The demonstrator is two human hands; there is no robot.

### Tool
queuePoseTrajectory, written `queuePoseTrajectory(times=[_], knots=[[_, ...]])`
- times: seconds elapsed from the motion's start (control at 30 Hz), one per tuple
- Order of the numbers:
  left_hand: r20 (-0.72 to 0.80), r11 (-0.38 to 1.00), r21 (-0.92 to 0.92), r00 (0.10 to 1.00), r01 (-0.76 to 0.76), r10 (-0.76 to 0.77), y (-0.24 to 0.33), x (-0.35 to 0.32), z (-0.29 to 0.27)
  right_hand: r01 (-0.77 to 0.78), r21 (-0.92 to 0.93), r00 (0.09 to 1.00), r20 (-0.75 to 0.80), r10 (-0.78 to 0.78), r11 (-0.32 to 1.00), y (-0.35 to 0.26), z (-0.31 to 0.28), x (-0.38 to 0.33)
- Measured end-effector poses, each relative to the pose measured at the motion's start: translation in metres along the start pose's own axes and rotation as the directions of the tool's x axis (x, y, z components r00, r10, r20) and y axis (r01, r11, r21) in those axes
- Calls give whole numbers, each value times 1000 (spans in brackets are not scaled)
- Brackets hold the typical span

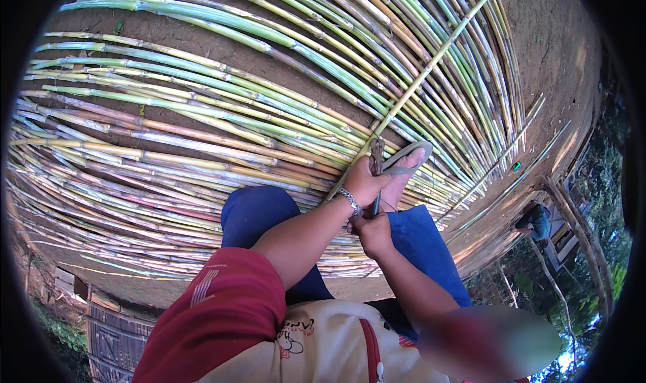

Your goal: The person sits on the ground and weaves thin bamboo strips into a larger bamboo mat structure. They use a knife to trim the ends of the strips and a hammer to secure them into place.

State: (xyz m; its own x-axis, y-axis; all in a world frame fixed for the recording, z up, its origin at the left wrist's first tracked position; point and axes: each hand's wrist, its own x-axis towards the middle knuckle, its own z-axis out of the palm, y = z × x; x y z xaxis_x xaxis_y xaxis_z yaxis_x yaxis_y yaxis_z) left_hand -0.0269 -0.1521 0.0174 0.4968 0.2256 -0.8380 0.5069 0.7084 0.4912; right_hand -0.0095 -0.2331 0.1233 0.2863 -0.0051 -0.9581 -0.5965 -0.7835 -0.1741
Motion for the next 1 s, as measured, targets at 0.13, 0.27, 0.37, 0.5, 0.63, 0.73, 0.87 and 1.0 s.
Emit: queuePoseTrajectory(times=[0.13,0.27,0.37,0.5,0.63,0.73,0.87,1.0], knots=[[-18,999,-14,999,-48,48,-2,0,0,-5,-16,1000,26,5,1000,7,-1,5],[145,968,-239,989,71,-37,32,-10,-12,-190,160,979,102,175,969,-36,-13,-16],[517,469,-640,793,609,-324,62,-13,-16,-443,421,866,429,256,792,-57,-39,-21],[433,381,-760,847,527,-308,35,0,14,-465,371,856,421,301,803,-66,-47,-25],[367,327,-792,829,516,-421,63,-4,31,-99,-322,990,65,127,942,-102,-62,-34],[287,210,-882,833,422,-473,75,6,53,280,-955,723,141,-676,100,-124,-65,-47],[243,118,-942,879,316,-411,78,14,70,-66,-995,970,-46,-237,-81,-165,-46,-53],[286,72,-941,891,330,-352,80,18,75,51,-942,861,209,-464,-330,-142,-81,-32]])
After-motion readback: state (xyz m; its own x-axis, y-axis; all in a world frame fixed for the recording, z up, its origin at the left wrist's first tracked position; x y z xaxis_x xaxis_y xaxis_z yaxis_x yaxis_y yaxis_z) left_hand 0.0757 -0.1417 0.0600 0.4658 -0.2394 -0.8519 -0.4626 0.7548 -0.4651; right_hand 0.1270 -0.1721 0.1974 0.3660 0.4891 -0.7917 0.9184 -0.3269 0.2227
